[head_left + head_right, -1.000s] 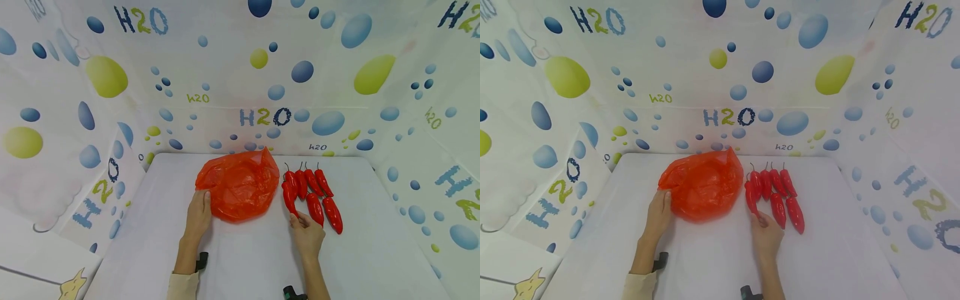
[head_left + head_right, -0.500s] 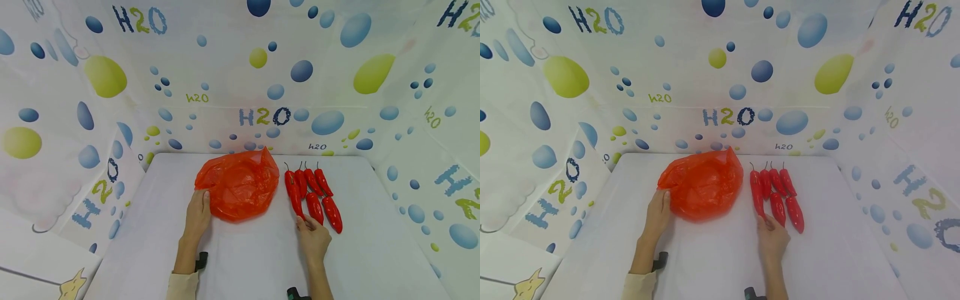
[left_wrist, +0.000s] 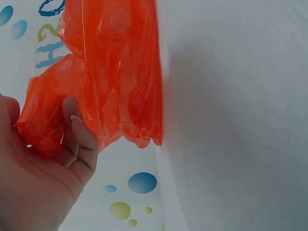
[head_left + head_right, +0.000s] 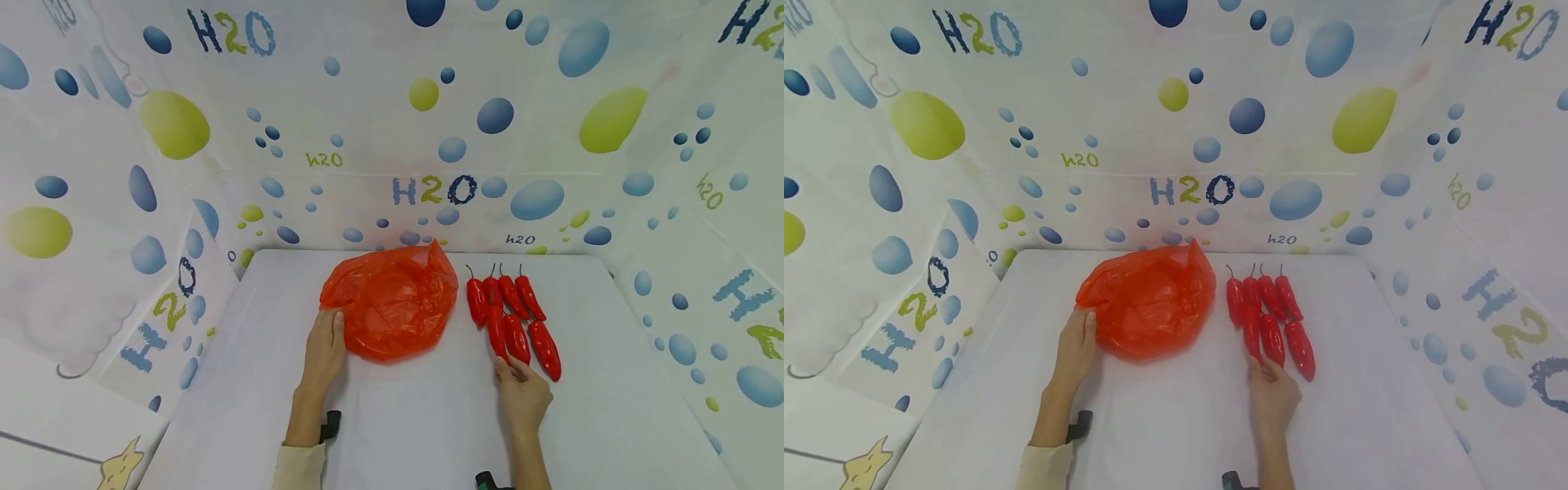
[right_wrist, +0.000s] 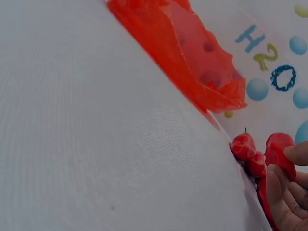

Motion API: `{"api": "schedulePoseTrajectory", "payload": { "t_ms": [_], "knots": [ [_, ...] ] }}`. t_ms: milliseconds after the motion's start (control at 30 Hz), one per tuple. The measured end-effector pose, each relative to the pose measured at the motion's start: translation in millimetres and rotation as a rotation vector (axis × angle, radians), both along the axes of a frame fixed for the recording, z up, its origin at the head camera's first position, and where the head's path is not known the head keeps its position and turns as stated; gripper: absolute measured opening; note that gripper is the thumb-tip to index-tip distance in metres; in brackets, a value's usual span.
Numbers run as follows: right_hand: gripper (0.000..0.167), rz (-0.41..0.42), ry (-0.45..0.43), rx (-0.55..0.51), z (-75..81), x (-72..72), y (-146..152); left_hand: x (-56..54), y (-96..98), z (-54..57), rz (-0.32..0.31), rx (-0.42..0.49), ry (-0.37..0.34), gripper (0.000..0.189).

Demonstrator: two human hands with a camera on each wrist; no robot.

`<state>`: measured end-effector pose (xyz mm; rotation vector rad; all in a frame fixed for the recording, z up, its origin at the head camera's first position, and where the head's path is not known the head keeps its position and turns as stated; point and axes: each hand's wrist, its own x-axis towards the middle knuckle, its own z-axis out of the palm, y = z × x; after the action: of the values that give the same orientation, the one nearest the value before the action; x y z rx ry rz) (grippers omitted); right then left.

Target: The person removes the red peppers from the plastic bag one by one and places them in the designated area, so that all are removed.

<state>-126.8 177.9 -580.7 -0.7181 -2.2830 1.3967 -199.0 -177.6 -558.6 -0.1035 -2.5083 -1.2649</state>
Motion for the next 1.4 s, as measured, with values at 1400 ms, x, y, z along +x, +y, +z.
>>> {"api": "schedulePoseTrajectory", "payload": {
  "t_ms": [1400],
  "knots": [
    [0.038, -0.044, -0.022, -0.05, -7.1, 2.6, 14.9, -1.5, -0.4, -3.4, 0.003, -0.019, 0.01, 0.035]
  ]
}}
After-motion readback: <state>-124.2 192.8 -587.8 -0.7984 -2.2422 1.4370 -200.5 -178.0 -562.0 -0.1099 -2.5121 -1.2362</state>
